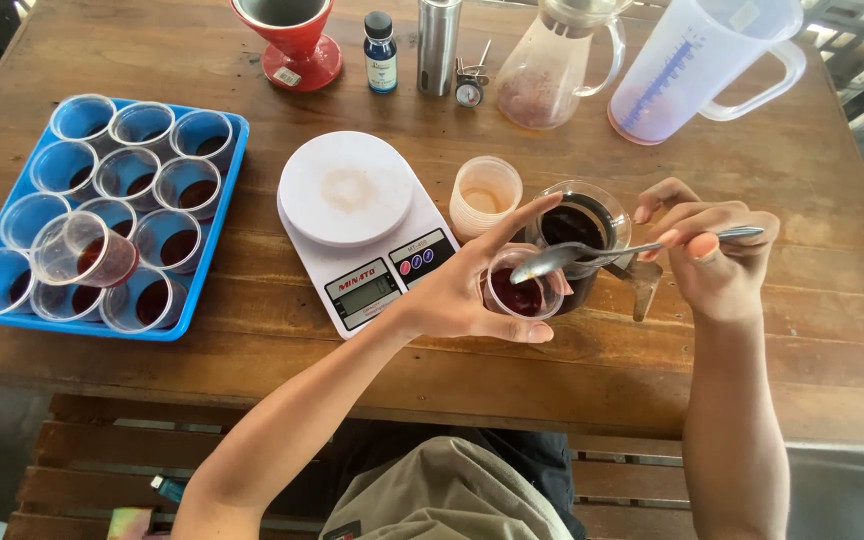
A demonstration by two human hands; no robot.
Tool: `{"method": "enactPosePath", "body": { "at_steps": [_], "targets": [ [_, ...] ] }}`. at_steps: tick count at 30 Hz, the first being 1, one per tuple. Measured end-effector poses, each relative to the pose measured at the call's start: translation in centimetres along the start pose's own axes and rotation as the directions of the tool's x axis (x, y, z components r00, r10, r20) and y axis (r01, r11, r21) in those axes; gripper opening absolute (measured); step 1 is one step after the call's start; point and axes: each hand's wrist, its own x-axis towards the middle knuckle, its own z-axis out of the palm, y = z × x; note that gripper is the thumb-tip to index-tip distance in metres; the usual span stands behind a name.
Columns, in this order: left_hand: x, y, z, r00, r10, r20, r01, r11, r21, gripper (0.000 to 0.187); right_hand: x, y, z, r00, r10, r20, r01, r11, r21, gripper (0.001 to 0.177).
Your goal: Preparing beverage samples by pouring liquid into a beaker and then spooning it into small sample cups on a tray.
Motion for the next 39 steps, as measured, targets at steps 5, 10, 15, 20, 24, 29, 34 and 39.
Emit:
{"method": "enactPosePath", "body": {
  "at_steps": [5, 10, 15, 20, 24, 29, 34, 39],
  "targets": [
    [-0.1, 0.6, -0.1, 1.000, -0.014, -0.021, 0.014, 1.000, 0.021, 0.103, -0.2, 0.5, 0.0, 1.000, 0.012, -0.004, -0.012, 0.996, 0.083, 0.038],
    [-0.1, 0.7, -0.3, 1.000, -0.007, -0.027, 0.008, 1.000, 0.017, 0.103, -0.6, 1.2, -0.8, 1.000, 0.000, 0.023, -0.003, 0.992, 0.130, 0.019],
    [-0.2, 1.0, -1.1, 0.993, 0.116, 0.010, -0.116, 0.979, 0.167, 0.101, -0.8, 2.0, -2.4, 0.890, 0.177, -0.419, -0.079, 0.967, 0.240, 0.032],
    [-0.7, 1.9, -2.8, 0.987, 0.159, 0.025, -0.160, 0.957, 0.243, 0.102, -0.1, 1.0, -1.5, 0.881, 0.197, -0.429, -0.201, 0.979, 0.038, 0.043],
    [-1.6, 3.2, -4.5, 0.972, 0.233, -0.010, -0.219, 0.928, 0.303, 0.098, -0.2, 0.3, -0.1, 0.902, 0.242, -0.357, -0.320, 0.930, -0.179, 0.038],
    [-2.7, 3.1, -7.7, 0.957, 0.287, -0.036, -0.253, 0.890, 0.380, 0.097, 0.6, -1.3, 1.6, 0.909, 0.326, -0.258, -0.392, 0.879, -0.272, 0.037],
    [-4.1, 4.9, -9.4, 0.965, 0.215, -0.151, -0.123, 0.877, 0.464, 0.092, 0.4, -1.1, 1.9, 0.926, 0.339, -0.167, -0.378, 0.853, -0.359, 0.032],
    [-5.1, 5.2, -11.2, 0.948, 0.199, -0.249, -0.017, 0.811, 0.585, 0.100, 0.5, -1.4, 2.0, 0.900, 0.407, -0.155, -0.434, 0.818, -0.378, 0.030]
  ]
}}
